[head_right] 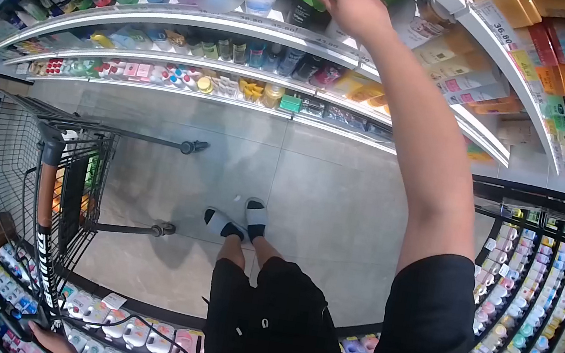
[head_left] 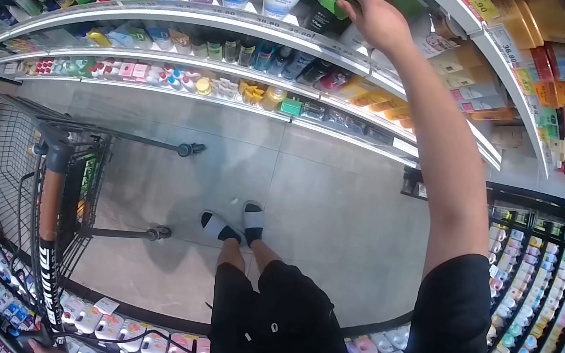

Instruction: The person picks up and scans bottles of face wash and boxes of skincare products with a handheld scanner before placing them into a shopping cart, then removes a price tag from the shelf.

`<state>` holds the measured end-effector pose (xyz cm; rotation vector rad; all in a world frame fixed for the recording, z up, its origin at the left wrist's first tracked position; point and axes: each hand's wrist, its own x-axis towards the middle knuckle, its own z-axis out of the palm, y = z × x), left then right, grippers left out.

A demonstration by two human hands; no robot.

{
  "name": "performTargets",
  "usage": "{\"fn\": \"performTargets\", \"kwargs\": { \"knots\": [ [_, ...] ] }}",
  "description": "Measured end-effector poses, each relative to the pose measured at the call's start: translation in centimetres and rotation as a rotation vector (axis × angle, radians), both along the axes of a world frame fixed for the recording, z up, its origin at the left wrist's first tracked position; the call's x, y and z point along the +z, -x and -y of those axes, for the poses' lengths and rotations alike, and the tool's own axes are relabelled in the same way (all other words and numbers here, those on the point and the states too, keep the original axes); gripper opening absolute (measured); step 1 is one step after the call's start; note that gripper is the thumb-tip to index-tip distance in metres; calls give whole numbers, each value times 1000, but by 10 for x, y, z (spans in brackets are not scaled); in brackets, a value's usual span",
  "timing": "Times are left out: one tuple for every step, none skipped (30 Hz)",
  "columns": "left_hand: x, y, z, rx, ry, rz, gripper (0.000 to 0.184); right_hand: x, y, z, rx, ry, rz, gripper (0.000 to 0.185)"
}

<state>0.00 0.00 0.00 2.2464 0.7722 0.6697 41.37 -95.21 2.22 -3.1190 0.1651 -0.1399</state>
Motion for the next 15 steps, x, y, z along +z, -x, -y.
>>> {"fn": "performTargets", "kwargs": {
  "knots": [
    [6, 0, -2, -2, 6, 6, 46, -2, 1, 3, 44, -8, 39, 54],
    [12, 0, -4, -3, 12, 15, 46, -3, 2, 6, 88, -17, 80, 53],
    [-6, -4, -3, -1, 14, 36, 46, -3, -2, 8, 91, -14, 101, 53],
    [-7, -1, -5, -19, -104, -9, 47, 2, 1, 8, 92, -2, 66, 53],
    [-6, 1, -7, -37, -223, -51, 48, 5, 3, 7, 95, 8, 34, 52],
    [-3, 2, -3, -36, -226, -59, 48, 5, 4, 8, 96, 4, 27, 52],
    [5, -10, 24, 20, 44, 49, 49, 6, 3, 10, 96, -4, 15, 53],
    [11, -19, 41, 75, 316, 155, 51, 5, 3, 12, 94, -10, 2, 53],
    [13, -22, 42, 75, 314, 151, 51, 2, 1, 15, 93, -12, -1, 53],
    [15, -25, 42, 118, 385, 172, 52, -1, -2, 18, 60, -16, 0, 54],
    [16, -28, 43, 161, 456, 194, 54, -3, -3, 21, 28, -19, 3, 55],
    [19, -36, 59, 162, 455, 190, 54, 1, -1, 17, 28, -19, 0, 55],
    [24, -42, 78, 255, 455, 171, 52, 6, 1, 14, 15, -36, -14, 58],
    [29, -44, 89, 349, 453, 152, 51, 15, 4, 8, 2, -54, -28, 60],
    [28, -40, 82, 349, 449, 150, 51, 27, 8, 3, 2, -58, -31, 60]
  ]
}}
